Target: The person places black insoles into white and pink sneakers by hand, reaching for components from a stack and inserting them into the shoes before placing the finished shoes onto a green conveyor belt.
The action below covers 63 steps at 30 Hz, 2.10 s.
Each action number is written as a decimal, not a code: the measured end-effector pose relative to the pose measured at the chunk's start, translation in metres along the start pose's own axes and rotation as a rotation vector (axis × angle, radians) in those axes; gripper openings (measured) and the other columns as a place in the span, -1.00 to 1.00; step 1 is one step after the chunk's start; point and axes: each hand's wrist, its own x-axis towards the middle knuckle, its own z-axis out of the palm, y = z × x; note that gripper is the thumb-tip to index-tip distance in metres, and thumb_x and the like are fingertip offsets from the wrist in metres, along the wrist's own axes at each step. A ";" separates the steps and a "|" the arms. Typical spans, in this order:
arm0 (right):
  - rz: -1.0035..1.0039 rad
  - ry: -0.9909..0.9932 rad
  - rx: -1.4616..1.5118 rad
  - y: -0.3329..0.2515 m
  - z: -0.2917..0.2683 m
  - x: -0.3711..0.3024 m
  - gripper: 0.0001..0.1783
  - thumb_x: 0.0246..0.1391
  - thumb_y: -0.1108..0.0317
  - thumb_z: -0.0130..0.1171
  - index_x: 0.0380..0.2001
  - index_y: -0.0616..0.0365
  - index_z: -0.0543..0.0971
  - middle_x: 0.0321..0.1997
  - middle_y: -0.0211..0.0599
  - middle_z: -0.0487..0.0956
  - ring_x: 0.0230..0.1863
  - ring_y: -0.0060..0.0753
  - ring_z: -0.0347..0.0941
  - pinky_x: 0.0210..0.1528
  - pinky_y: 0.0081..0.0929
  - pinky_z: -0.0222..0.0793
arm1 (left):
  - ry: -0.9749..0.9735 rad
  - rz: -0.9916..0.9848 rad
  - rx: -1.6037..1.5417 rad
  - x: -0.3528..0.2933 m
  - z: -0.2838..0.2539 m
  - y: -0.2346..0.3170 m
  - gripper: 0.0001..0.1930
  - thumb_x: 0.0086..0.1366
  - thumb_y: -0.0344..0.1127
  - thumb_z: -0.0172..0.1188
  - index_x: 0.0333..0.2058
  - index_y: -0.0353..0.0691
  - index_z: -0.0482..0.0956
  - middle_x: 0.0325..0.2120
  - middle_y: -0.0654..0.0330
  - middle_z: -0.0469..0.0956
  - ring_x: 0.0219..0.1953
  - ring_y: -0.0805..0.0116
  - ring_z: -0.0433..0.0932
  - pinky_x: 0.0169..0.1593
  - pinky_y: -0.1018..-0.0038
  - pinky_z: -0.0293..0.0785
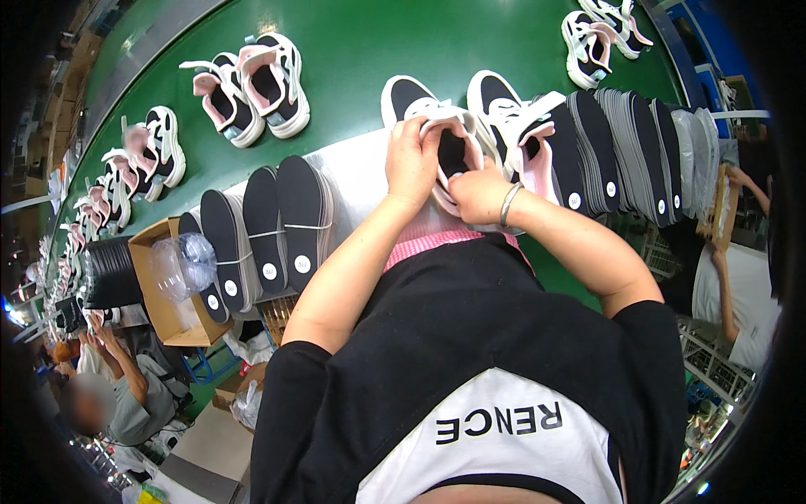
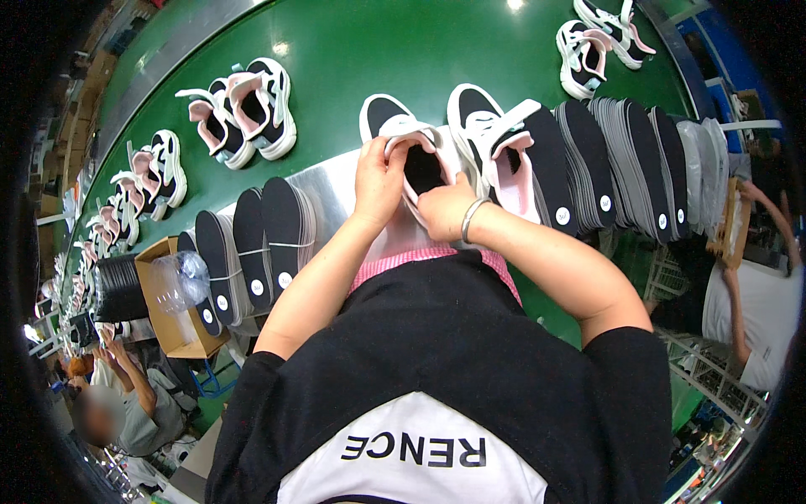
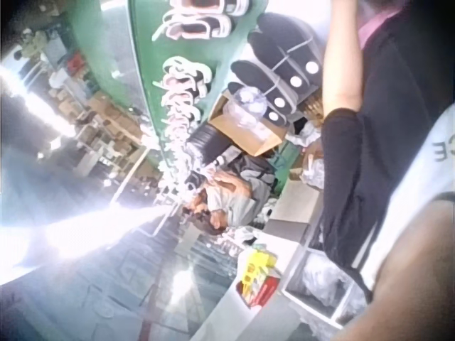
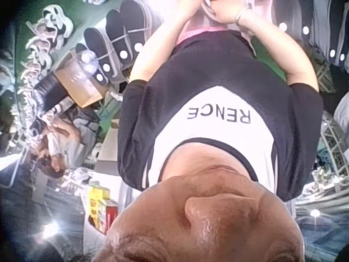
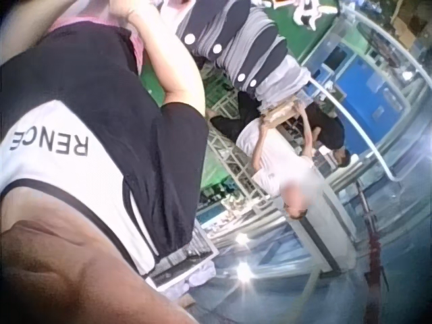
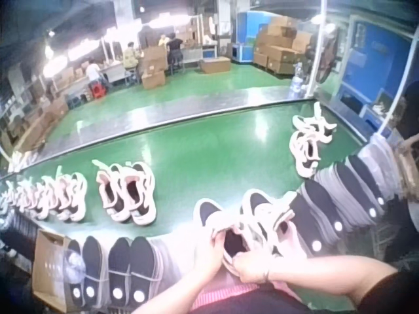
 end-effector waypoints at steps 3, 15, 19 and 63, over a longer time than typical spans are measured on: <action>0.044 0.061 0.037 -0.006 -0.002 -0.011 -0.77 -0.23 0.38 -0.03 -0.41 0.14 0.50 -0.41 -0.15 0.54 -0.28 -0.19 0.46 -0.07 0.05 0.03 | -0.091 0.021 -0.277 0.014 0.000 0.002 -0.85 0.13 -0.42 -0.08 -0.41 -0.32 0.48 -0.45 0.05 0.48 -0.31 0.12 0.43 -0.18 0.40 0.33; 0.405 0.748 0.206 0.050 0.063 -0.104 -0.72 -0.22 0.36 0.14 -0.34 0.17 0.47 -0.03 0.06 0.29 -0.07 0.02 0.29 -0.12 -0.30 0.29 | 0.382 0.588 0.349 -0.004 -0.063 0.038 -0.53 -0.10 -0.51 0.05 -0.11 -0.38 0.25 -0.12 -0.07 0.26 -0.03 0.06 0.23 0.07 0.28 0.08; 0.259 0.828 0.265 0.052 0.067 -0.100 -0.81 -0.21 0.43 0.06 -0.41 0.18 0.43 -0.03 0.10 0.25 -0.16 0.06 0.32 -0.17 -0.23 0.32 | -0.101 0.547 0.068 -0.007 -0.017 0.063 -0.40 -0.08 -0.34 0.23 -0.05 -0.38 0.20 -0.14 -0.07 0.32 -0.08 0.03 0.30 0.00 0.29 0.19; 0.928 0.688 0.067 0.239 0.044 -0.126 -0.61 -0.30 0.02 0.24 -0.42 -0.01 0.45 -0.32 -0.31 0.47 -0.16 -0.18 0.33 -0.21 -0.22 0.26 | -0.276 0.003 -0.077 0.039 0.096 0.067 -0.67 0.04 -0.20 0.12 -0.37 -0.34 0.30 -0.54 -0.05 0.47 -0.44 0.10 0.50 -0.36 0.34 0.38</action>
